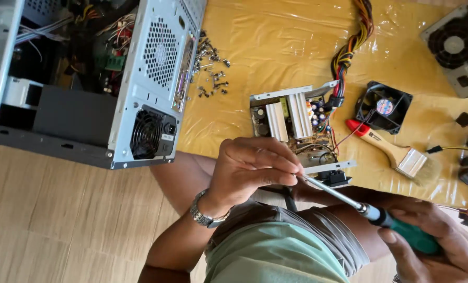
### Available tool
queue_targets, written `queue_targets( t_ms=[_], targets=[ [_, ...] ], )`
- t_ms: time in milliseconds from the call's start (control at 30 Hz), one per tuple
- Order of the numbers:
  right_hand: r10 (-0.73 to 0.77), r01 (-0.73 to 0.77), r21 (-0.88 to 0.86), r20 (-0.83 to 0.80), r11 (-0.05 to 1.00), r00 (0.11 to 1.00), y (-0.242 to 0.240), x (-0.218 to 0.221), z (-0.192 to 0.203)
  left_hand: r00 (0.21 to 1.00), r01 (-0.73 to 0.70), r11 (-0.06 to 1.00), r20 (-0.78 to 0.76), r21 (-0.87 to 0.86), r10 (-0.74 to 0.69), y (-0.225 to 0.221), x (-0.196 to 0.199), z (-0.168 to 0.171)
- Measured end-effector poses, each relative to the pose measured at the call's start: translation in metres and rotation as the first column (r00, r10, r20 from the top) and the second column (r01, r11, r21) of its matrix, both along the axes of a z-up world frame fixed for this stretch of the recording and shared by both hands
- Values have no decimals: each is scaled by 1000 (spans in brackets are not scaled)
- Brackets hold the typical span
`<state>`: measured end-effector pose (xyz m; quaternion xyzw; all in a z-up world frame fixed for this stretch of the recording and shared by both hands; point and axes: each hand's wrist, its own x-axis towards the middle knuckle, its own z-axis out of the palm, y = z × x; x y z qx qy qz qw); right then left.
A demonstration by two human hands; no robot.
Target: Disassembling and cleaning a computer power supply unit using a screwdriver.
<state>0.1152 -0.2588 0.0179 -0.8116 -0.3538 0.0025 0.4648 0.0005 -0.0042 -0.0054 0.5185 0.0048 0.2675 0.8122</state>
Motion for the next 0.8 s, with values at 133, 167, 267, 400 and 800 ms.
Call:
queue_targets(
  t_ms=[133, 167, 267, 400, 800],
  targets=[
    [32, -32, -1, -8, 999, 999, 4, 1, -1, 999, -25, 999, -36, -30, 24, -2, -2, -5],
    [50, -50, 46, -17, 998, 999, 4, 2, -3, 999, -22, 999, -37, -41, 21, -3, -2, -5],
    [120, -124, 129, 39, 984, 992, 3, 10, -15, 1000, -22, 1000, -21, 14, 23, -3, -2, -6],
    [80, -83, 75, 37, 994, 996, -3, 12, -13, 999, -43, 990, -16, 131, 46, 0, -5, -1],
    [511, -403, 314, -516, 859, 687, 27, 63, 34, 966, -251, 931, 136, 265, 221, 16, -36, -63]
  ],
)
